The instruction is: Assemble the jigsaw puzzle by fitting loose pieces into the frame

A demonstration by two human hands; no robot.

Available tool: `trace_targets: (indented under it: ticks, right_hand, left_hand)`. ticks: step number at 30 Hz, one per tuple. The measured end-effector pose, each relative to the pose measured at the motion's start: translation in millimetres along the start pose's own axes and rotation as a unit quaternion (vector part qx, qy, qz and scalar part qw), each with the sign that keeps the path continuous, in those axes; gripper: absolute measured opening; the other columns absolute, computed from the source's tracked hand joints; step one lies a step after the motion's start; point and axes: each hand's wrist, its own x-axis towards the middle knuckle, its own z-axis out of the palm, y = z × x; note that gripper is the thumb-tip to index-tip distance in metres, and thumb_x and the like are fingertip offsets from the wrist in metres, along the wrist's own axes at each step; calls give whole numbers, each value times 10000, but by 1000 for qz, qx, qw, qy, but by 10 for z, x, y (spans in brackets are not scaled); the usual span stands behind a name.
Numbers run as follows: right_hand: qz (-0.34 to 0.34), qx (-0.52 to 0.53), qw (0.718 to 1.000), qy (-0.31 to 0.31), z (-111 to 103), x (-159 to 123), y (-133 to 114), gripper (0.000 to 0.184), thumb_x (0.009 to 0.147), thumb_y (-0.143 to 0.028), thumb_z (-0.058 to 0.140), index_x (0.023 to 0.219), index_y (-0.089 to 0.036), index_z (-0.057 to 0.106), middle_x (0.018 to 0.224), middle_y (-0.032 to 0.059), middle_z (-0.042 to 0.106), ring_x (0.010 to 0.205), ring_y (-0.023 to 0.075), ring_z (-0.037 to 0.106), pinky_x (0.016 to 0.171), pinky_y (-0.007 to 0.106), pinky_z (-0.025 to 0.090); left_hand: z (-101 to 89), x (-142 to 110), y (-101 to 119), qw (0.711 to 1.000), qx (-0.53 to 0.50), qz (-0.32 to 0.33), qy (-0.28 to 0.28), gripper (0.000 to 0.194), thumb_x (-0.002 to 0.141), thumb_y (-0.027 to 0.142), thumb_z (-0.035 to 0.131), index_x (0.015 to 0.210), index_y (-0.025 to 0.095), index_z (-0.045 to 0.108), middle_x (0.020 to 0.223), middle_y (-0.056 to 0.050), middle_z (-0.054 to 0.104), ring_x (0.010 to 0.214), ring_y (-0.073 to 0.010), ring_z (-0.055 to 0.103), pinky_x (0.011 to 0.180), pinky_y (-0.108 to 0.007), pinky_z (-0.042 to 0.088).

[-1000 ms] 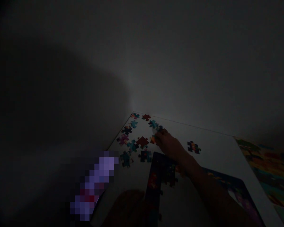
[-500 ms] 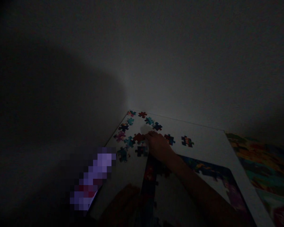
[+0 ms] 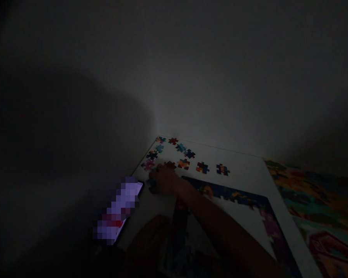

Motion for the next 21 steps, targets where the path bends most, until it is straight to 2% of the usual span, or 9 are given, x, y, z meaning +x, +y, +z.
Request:
trace_targets:
  ticks: [5, 8, 11, 13, 15, 17, 19, 21]
  right_hand:
    - [66, 16, 998, 8, -95, -8, -44, 554, 585, -406, 864, 998, -128, 621, 1128, 209, 605, 1069, 353, 548, 876, 438, 455]
    - [106, 75, 990, 57, -97, -210, -116, 420, 690, -289, 802, 1021, -164, 575, 1049, 144, 645, 981, 291, 597, 778, 354, 463]
    - [133, 166, 967, 137, -61, -636, -3, 273, 796, -171, 649, 1036, -227, 532, 949, 32, 658, 838, 194, 619, 699, 285, 439]
    - [167, 260, 929, 201, -23, -1048, 200, 255, 797, -164, 614, 1019, -246, 519, 865, -10, 643, 762, 164, 607, 670, 271, 434]
    - [200, 362, 876, 248, 22, -1481, 462, 262, 789, -197, 608, 1028, -240, 512, 779, -24, 619, 686, 152, 585, 625, 267, 432]
    - [188, 434, 848, 238, 73, -1825, 708, 236, 762, -270, 654, 960, -218, 538, 798, -1, 631, 711, 160, 595, 633, 278, 446]
    - [166, 460, 843, 222, 136, -2014, 863, 233, 740, -311, 685, 910, -202, 570, 870, 28, 651, 770, 173, 612, 684, 302, 470]
    - [178, 429, 857, 224, 212, -2053, 900, 210, 760, -304, 674, 925, -194, 606, 886, 35, 656, 776, 175, 612, 705, 315, 476]
  left_hand:
    - [-73, 173, 129, 1000, -7, -4, -11, 373, 873, 64, 448, 1145, 217, 653, 1076, -91, 709, 994, -206, 683, 835, -330, 599]
    - [-71, 179, 93, 1000, 4, 10, 4, 374, 883, 92, 432, 1140, 229, 667, 1085, -85, 713, 977, -201, 692, 801, -314, 607]
    - [-37, 178, 8, 998, 23, 41, 29, 354, 900, 138, 428, 1135, 230, 676, 1073, -83, 717, 955, -203, 698, 783, -317, 610]
    - [-22, 191, -20, 997, 26, 58, 34, 358, 912, 148, 411, 1136, 238, 675, 1068, -74, 717, 956, -196, 693, 799, -316, 603]
    - [-28, 209, -16, 997, 24, 68, 28, 361, 921, 151, 410, 1149, 253, 671, 1073, -58, 713, 960, -186, 683, 816, -314, 594]
    - [-43, 228, 0, 997, 24, 78, 17, 366, 922, 153, 428, 1182, 266, 659, 1094, -47, 706, 982, -185, 669, 841, -322, 583]
    - [-55, 245, 5, 996, 25, 83, 3, 382, 918, 152, 438, 1215, 274, 645, 1115, -44, 696, 1004, -187, 654, 862, -331, 571]
    - [-59, 254, -3, 996, 29, 79, -12, 397, 913, 146, 439, 1233, 277, 635, 1133, -44, 687, 1022, -188, 641, 874, -339, 560]
